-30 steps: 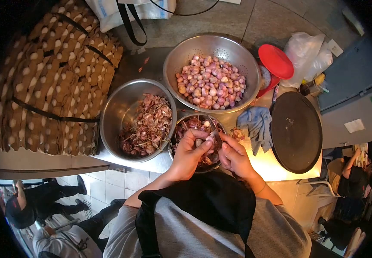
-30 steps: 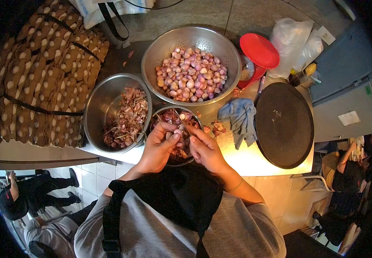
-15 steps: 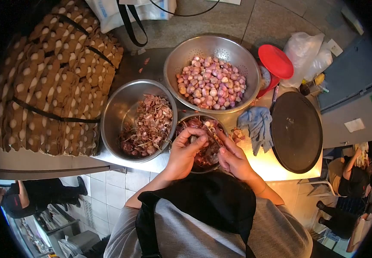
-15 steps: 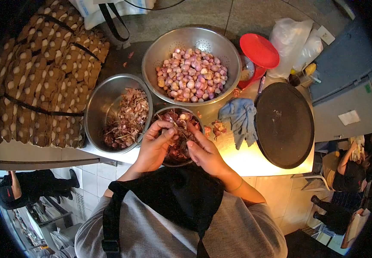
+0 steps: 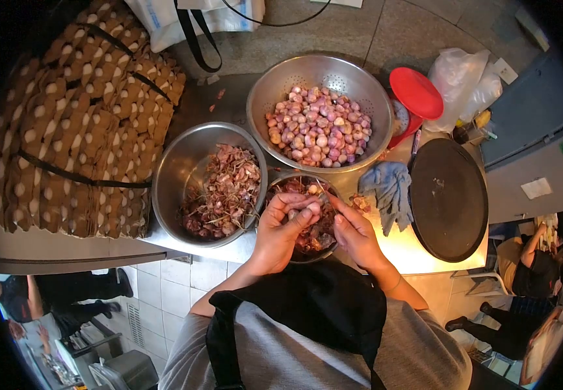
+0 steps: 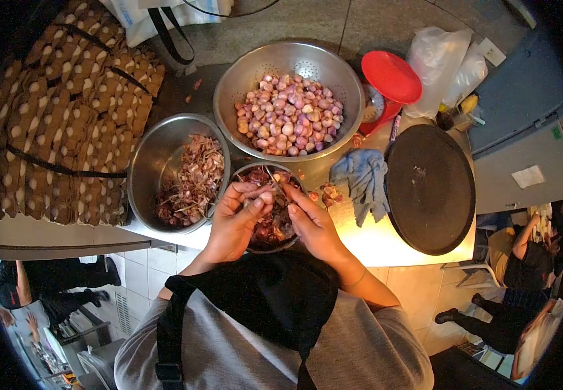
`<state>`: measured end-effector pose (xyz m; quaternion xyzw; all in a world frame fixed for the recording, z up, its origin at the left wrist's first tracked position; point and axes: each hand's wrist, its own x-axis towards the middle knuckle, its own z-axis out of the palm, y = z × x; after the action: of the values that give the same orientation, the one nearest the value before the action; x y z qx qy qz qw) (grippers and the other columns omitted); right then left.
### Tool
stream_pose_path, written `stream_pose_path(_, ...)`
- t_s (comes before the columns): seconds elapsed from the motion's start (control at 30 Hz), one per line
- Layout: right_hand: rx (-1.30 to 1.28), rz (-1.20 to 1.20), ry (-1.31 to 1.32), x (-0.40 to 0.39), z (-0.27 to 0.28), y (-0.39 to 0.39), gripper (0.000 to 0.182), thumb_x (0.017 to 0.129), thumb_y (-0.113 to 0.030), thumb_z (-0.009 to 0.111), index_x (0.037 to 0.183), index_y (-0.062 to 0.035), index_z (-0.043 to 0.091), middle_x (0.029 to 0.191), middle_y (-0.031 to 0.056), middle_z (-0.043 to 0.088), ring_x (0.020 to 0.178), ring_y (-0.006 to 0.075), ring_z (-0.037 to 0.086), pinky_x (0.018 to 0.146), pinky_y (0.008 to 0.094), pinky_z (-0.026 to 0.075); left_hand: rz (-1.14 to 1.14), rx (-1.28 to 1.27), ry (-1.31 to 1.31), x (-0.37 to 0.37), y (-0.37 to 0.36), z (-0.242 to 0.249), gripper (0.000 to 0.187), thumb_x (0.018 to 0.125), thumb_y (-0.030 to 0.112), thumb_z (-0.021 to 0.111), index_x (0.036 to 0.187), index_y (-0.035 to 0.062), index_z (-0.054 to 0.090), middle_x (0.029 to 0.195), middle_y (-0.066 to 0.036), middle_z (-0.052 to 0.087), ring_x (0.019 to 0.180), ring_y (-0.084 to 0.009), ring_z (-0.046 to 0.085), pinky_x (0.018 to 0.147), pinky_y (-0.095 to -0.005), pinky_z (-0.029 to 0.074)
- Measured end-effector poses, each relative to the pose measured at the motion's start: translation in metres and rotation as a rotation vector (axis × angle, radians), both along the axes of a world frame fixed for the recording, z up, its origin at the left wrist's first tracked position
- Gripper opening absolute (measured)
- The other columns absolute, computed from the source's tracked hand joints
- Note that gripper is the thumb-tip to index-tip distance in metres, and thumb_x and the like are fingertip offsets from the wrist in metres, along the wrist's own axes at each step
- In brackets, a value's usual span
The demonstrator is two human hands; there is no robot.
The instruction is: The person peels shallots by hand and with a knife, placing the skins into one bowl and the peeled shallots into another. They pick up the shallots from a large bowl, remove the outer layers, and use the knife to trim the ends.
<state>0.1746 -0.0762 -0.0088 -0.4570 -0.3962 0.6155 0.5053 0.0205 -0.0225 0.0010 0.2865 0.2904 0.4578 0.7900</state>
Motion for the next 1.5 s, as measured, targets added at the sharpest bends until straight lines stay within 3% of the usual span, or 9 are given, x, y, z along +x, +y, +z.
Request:
stream_pose_path(0.27,-0.046,-0.024,0.025,-0.005,0.001,-0.004,0.042,0.091,-0.017,0.041,0.132,-0.0106,0.033,0.063,-0.0072,0.035,0.050,0.0030,0.030,0.045,0.0164,0.026,0.153,0.096,0.162,0.017,0.056,0.031,0.026,0.081,-0.003,0.050,0.106,-0.0019,0.045,0.103,-0.011,0.052,0.095,-0.0186,0.050,0.088,-0.0292,0.039)
stream_pose_path(0.5,-0.027,0.041,-0.023,-0.001,-0.005,-0.008,0.042,0.092,-0.015,0.037,0.133,-0.0066,0.029,0.058,-0.0055,0.031,0.047,0.0044,0.030,0.045,0.0174,0.027,0.052,0.080,-0.031,0.028,0.111,0.019,0.032,0.084,-0.006,0.037,0.116,-0.0086,0.038,0.113,-0.017,0.044,0.112,-0.0260,0.041,0.103,-0.0345,0.029)
stream_pose_path(0.6,-0.009,0.020,0.011,0.001,-0.001,-0.007,0.042,0.092,-0.015,0.037,0.132,-0.0059,0.029,0.057,-0.0047,0.033,0.047,0.0047,0.031,0.045,0.0176,0.027,-0.042,0.079,-0.020,0.019,0.088,0.028,0.032,0.086,-0.003,0.038,0.118,-0.0091,0.036,0.113,-0.017,0.044,0.112,-0.0269,0.042,0.103,-0.0337,0.029)
stream_pose_path(0.73,0.013,0.005,0.054,0.005,-0.007,-0.006,0.044,0.092,-0.018,0.039,0.133,-0.0044,0.027,0.060,-0.0043,0.035,0.049,0.0048,0.034,0.046,0.0172,0.030,0.017,0.071,0.177,-0.002,0.049,0.032,0.028,0.084,0.000,0.047,0.112,0.0021,0.041,0.111,-0.014,0.045,0.107,-0.0251,0.048,0.091,-0.0362,0.041)
stream_pose_path(0.9,0.074,0.080,0.080,0.001,-0.002,-0.008,0.044,0.092,-0.016,0.039,0.133,-0.0044,0.027,0.060,-0.0034,0.036,0.049,0.0052,0.034,0.046,0.0175,0.031,-0.132,-0.043,-0.031,-0.028,0.022,-0.001,0.020,0.082,0.016,0.057,0.099,0.0096,0.048,0.087,-0.003,0.056,0.095,-0.0191,0.055,0.080,-0.0309,0.047)
stream_pose_path(1.1,0.115,0.159,0.133,-0.007,0.009,-0.006,0.044,0.092,-0.014,0.039,0.133,-0.0059,0.028,0.059,-0.0038,0.034,0.048,0.0052,0.034,0.046,0.0173,0.031,-0.093,-0.128,-0.122,-0.022,0.004,-0.013,0.016,0.083,0.011,0.055,0.099,0.0076,0.054,0.091,-0.004,0.058,0.088,-0.0131,0.056,0.077,-0.0278,0.047)
stream_pose_path(1.2,0.088,0.167,0.126,-0.007,0.005,-0.007,0.045,0.091,-0.014,0.041,0.133,-0.0056,0.027,0.070,0.0002,0.048,0.049,0.0045,0.032,0.045,0.0164,0.029,-0.109,-0.110,-0.047,-0.018,0.001,-0.004,0.020,0.083,0.007,0.056,0.102,0.0063,0.054,0.094,-0.004,0.059,0.088,-0.0131,0.056,0.078,-0.0283,0.047)
stream_pose_path(1.37,0.158,0.115,-0.248,-0.008,0.012,-0.006,0.044,0.089,-0.013,0.043,0.130,-0.0031,0.031,0.117,0.0109,0.049,0.088,0.0151,0.052,0.075,0.0225,0.040,-0.083,-0.093,0.044,-0.015,-0.003,-0.012,0.022,0.081,0.001,0.056,0.102,0.0040,0.056,0.099,-0.005,0.058,0.088,-0.0131,0.057,0.078,-0.0271,0.048)
stream_pose_path(1.5,0.299,0.077,-0.405,-0.005,0.013,-0.003,0.040,0.089,-0.012,0.044,0.127,-0.0010,0.036,0.125,0.0139,0.045,0.118,0.0207,0.039,0.097,0.0280,0.028,-0.083,-0.020,0.096,-0.014,-0.002,-0.016,0.020,0.080,0.000,0.056,0.101,0.0025,0.056,0.099,-0.007,0.058,0.087,-0.0133,0.057,0.077,-0.0262,0.049)
